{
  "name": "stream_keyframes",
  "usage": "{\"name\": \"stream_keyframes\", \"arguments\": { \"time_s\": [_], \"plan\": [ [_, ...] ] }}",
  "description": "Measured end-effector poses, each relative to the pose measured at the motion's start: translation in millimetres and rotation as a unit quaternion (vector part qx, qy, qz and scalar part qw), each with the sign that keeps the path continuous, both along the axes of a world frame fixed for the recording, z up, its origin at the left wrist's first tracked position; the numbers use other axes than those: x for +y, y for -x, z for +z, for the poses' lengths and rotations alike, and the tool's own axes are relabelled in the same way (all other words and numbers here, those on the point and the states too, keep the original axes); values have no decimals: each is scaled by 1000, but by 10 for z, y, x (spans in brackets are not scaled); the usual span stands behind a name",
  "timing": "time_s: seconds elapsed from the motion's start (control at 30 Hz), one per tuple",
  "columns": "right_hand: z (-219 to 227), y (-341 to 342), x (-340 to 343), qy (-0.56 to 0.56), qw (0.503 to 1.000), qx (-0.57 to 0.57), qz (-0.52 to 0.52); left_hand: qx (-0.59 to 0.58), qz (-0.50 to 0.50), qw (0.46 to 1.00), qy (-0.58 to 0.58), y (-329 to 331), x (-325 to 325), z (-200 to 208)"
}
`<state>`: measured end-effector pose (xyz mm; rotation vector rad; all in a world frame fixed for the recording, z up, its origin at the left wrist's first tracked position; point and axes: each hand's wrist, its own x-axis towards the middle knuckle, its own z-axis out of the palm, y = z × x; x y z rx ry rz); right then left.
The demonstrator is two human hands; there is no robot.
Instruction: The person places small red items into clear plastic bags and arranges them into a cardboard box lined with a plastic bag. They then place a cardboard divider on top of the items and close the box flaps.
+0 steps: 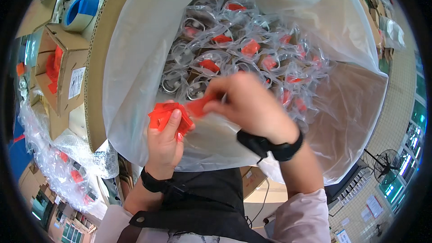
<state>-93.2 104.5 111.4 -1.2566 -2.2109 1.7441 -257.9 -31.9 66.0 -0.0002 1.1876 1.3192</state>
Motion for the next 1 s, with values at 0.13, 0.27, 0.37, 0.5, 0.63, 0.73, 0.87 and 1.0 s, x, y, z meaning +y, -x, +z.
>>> {"name": "stream_keyframes", "arguments": {
  "time_s": [0.13, 0.27, 0.37, 0.5, 0.63, 0.73, 0.87, 1.0],
  "plan": [
    [47, 147, 543, -224, 974, -37, 8, 104, 12, 994, 37, 152, 13, -46],
    [-717, 603, 743, -277, 950, 1, 145, 181, 37, 983, -20, 338, 153, 98],
    [-1038, 765, 618, -275, 941, -77, 184, 201, 33, 979, -13, 332, 183, 206],
    [-1022, 876, 527, -303, 883, -235, 269, 210, 56, 976, -3, 334, 185, 298],
    [-1023, 1013, 571, -288, 881, -258, 272, 202, 36, 979, -8, 299, 184, 306],
    [-1250, 1139, 599, -311, 911, -254, 91, 199, 16, 980, 4, 291, 180, 329],
    [-1379, 1104, 535, -335, 913, -206, 105, 192, 2, 981, 12, 290, 152, 331],
    [-1356, 1020, 512, -350, 904, -226, 93, 114, -11, 993, 11, 231, 170, 302]
  ]
}}
